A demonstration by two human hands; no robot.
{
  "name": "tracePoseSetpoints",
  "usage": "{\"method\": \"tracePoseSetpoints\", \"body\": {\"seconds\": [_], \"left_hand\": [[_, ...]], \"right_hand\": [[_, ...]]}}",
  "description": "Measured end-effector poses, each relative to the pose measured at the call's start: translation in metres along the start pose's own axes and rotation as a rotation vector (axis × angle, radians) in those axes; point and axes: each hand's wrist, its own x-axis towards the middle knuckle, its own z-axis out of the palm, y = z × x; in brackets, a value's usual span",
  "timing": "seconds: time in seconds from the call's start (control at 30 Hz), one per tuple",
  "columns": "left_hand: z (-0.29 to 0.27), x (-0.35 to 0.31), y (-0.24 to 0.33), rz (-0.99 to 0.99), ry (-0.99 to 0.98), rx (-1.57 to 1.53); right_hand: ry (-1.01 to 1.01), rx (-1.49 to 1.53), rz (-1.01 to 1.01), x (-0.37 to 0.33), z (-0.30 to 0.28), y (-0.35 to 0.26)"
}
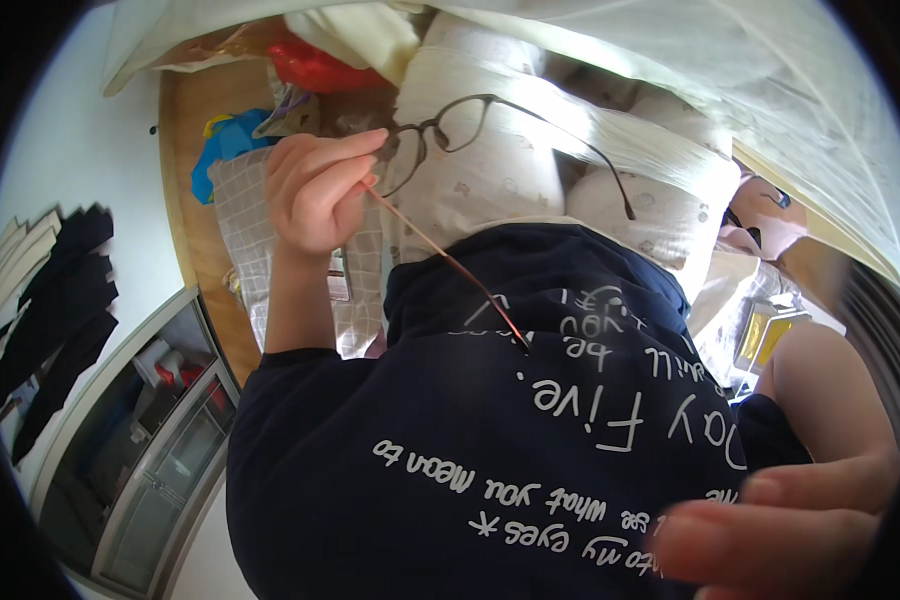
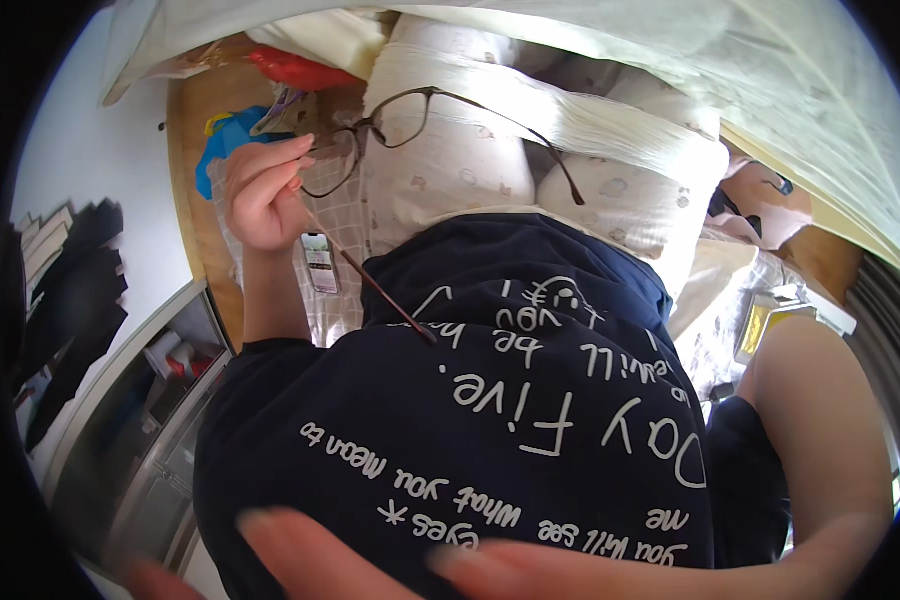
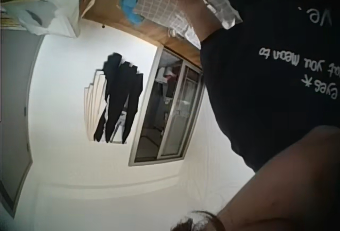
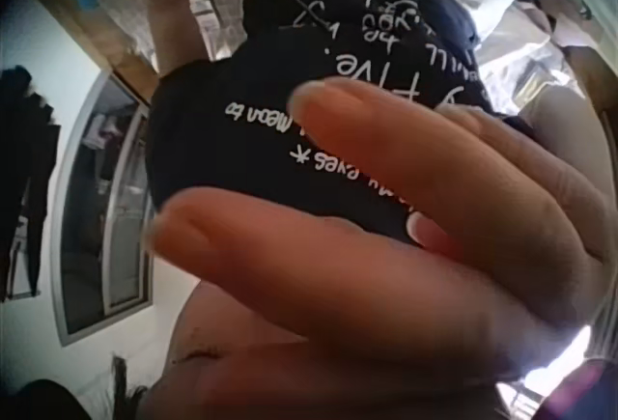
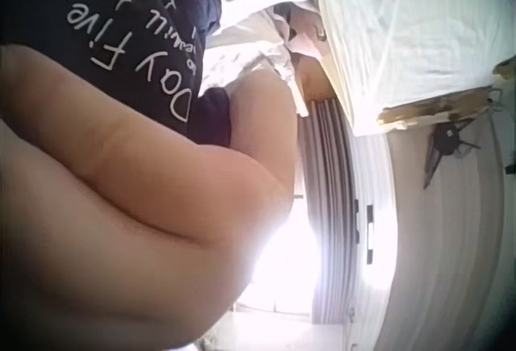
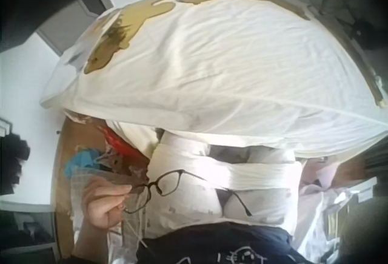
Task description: Flattening and organizing gold foil letter balloons on a table.
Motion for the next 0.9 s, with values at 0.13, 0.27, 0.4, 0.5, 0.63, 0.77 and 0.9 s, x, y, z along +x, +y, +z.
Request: {"method": "tracePoseSetpoints", "body": {"seconds": [0.13,0.27,0.4,0.5,0.63,0.77,0.9], "left_hand": [[-0.011,0.006,0.015,0.007,-0.07,0.091],[0.008,0.018,0.01,0.057,-0.056,0.061],[-0.004,0.003,0.014,0.023,-0.042,0.074],[-0.004,0.003,0.011,0.042,-0.017,0.08],[-0.012,-0.002,0.015,0.004,-0.065,0.121],[-0.012,-0.001,0.009,0.014,-0.041,0.142],[-0.009,0.011,0.011,0.043,-0.055,0.116]], "right_hand": [[0.048,0.037,-0.045,0.105,0.075,0.111],[0.08,0.021,-0.065,0.472,0.283,0.088],[0.058,0.017,-0.093,0.501,0.295,0.097],[0.066,-0.008,-0.112,0.48,0.272,0.094],[0.093,-0.01,-0.158,0.549,0.309,0.095],[0.112,-0.068,-0.175,0.47,0.255,0.096],[0.149,-0.09,-0.183,0.513,0.273,0.087]]}}
